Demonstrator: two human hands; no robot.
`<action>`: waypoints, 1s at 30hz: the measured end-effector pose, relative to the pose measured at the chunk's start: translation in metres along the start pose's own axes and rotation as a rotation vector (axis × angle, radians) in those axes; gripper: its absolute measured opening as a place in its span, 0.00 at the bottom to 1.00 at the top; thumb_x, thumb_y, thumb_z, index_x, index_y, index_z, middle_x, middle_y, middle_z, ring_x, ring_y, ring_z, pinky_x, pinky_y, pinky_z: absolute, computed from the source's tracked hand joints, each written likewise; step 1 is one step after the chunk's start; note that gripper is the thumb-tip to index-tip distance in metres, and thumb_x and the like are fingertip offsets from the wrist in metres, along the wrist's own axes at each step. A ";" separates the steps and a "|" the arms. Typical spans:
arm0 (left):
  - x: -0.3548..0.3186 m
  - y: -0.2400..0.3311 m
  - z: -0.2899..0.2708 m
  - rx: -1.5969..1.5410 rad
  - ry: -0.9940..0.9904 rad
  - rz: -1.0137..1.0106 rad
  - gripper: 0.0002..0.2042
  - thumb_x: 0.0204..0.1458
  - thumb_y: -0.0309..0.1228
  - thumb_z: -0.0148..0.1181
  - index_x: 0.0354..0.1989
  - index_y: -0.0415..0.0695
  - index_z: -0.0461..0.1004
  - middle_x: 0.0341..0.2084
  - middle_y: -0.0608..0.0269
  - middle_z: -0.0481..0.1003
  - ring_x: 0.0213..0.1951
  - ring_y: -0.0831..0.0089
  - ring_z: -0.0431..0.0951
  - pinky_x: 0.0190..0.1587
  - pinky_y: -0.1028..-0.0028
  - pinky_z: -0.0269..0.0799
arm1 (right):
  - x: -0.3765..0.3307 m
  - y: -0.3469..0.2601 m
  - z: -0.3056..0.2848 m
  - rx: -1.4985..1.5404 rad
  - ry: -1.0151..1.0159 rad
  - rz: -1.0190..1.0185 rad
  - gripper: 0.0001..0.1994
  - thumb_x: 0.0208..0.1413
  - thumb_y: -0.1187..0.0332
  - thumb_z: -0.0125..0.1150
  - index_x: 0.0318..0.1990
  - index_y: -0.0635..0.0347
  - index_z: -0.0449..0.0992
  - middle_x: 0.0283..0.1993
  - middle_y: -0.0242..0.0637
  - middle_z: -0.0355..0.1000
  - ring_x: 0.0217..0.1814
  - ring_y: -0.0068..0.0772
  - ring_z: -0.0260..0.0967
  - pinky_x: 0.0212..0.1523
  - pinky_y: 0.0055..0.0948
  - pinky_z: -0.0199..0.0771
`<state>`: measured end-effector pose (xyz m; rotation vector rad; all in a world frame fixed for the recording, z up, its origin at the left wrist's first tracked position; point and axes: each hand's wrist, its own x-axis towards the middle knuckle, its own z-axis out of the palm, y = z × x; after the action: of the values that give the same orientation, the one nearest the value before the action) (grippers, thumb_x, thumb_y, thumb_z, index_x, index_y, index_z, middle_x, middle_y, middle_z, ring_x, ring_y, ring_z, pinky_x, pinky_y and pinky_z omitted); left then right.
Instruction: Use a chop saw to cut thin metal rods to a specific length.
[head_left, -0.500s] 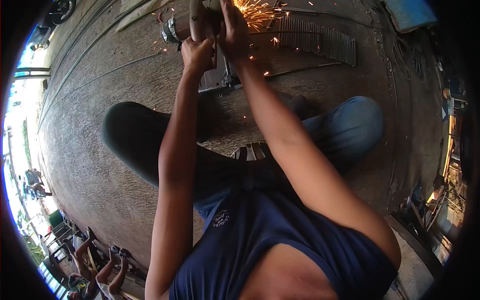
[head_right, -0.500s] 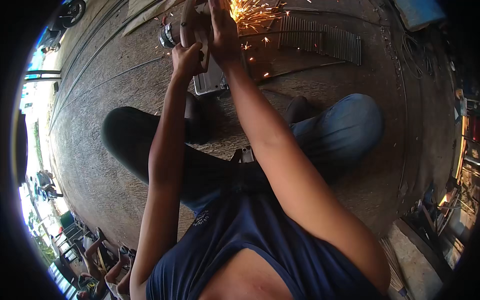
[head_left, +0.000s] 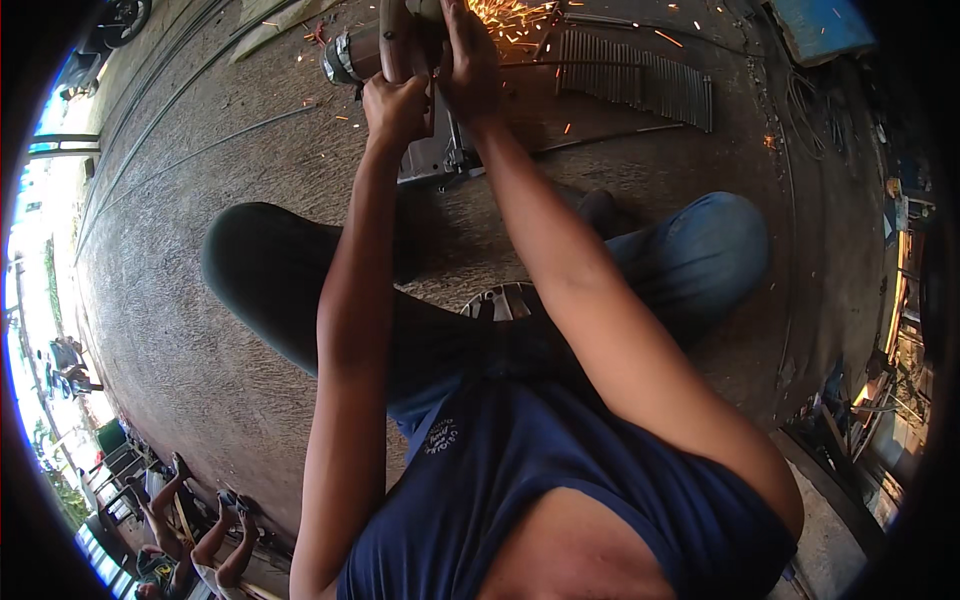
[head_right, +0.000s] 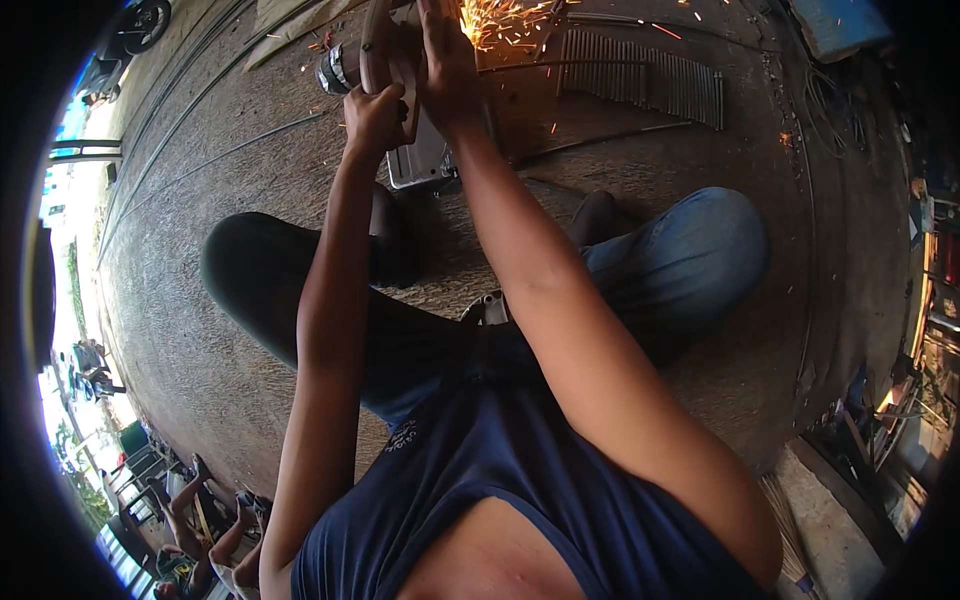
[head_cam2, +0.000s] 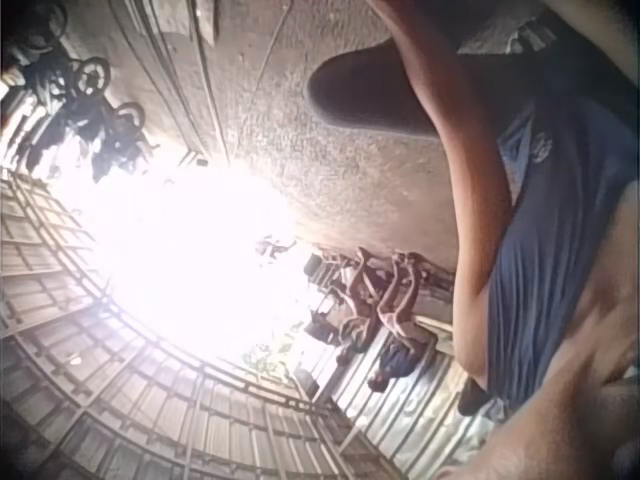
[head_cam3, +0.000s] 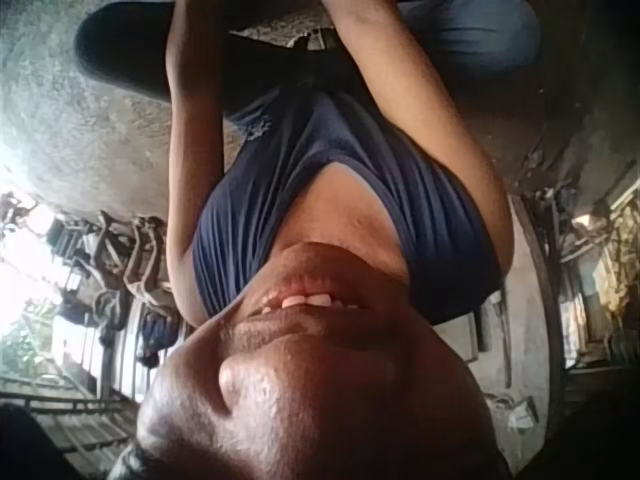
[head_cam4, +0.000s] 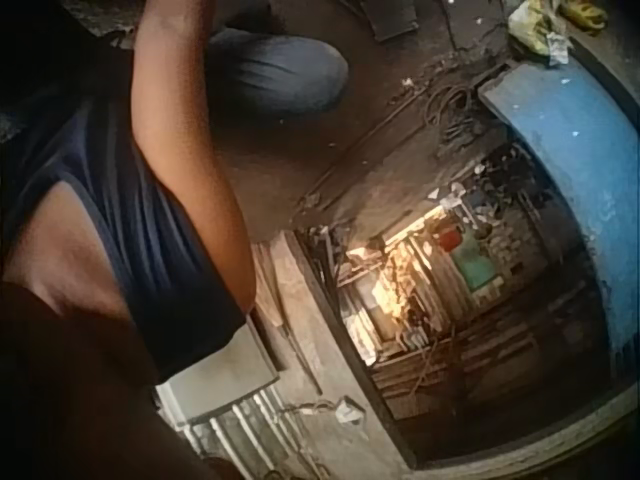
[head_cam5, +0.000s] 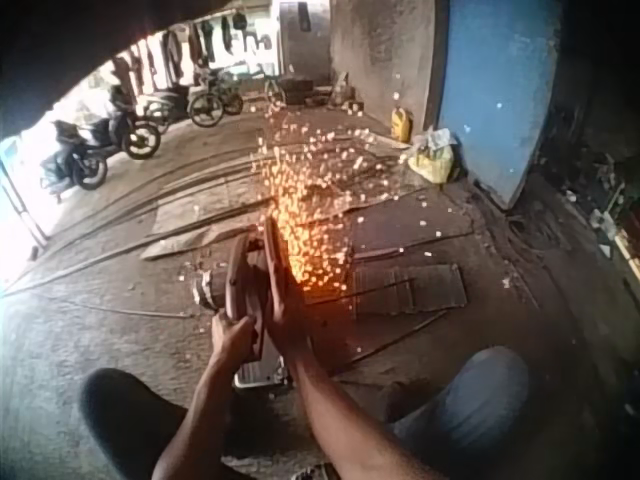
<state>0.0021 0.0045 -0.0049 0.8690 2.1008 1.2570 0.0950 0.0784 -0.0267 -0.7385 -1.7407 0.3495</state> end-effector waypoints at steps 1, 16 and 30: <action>0.000 0.000 0.000 -0.002 0.002 0.014 0.14 0.38 0.35 0.61 0.22 0.32 0.77 0.16 0.53 0.77 0.21 0.67 0.80 0.28 0.67 0.76 | 0.002 0.000 -0.001 0.018 -0.017 -0.001 0.25 0.59 0.72 0.47 0.65 0.62 0.56 0.59 0.56 0.62 0.60 0.56 0.61 0.58 0.44 0.63; -0.002 -0.001 -0.002 -0.026 -0.003 -0.008 0.15 0.39 0.34 0.61 0.23 0.31 0.77 0.16 0.52 0.77 0.22 0.68 0.80 0.28 0.68 0.76 | -0.005 0.002 0.001 0.017 -0.045 0.016 0.26 0.59 0.72 0.45 0.66 0.61 0.55 0.63 0.57 0.59 0.64 0.57 0.57 0.63 0.43 0.59; -0.002 -0.004 -0.003 -0.011 0.001 0.007 0.14 0.39 0.35 0.60 0.22 0.32 0.77 0.15 0.54 0.77 0.21 0.69 0.80 0.28 0.69 0.75 | -0.004 0.000 0.002 -0.003 -0.007 -0.003 0.25 0.59 0.71 0.49 0.65 0.62 0.58 0.59 0.57 0.62 0.60 0.58 0.60 0.60 0.44 0.61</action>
<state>0.0009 0.0000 -0.0069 0.8714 2.0914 1.2719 0.0940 0.0758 -0.0300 -0.7371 -1.7493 0.3478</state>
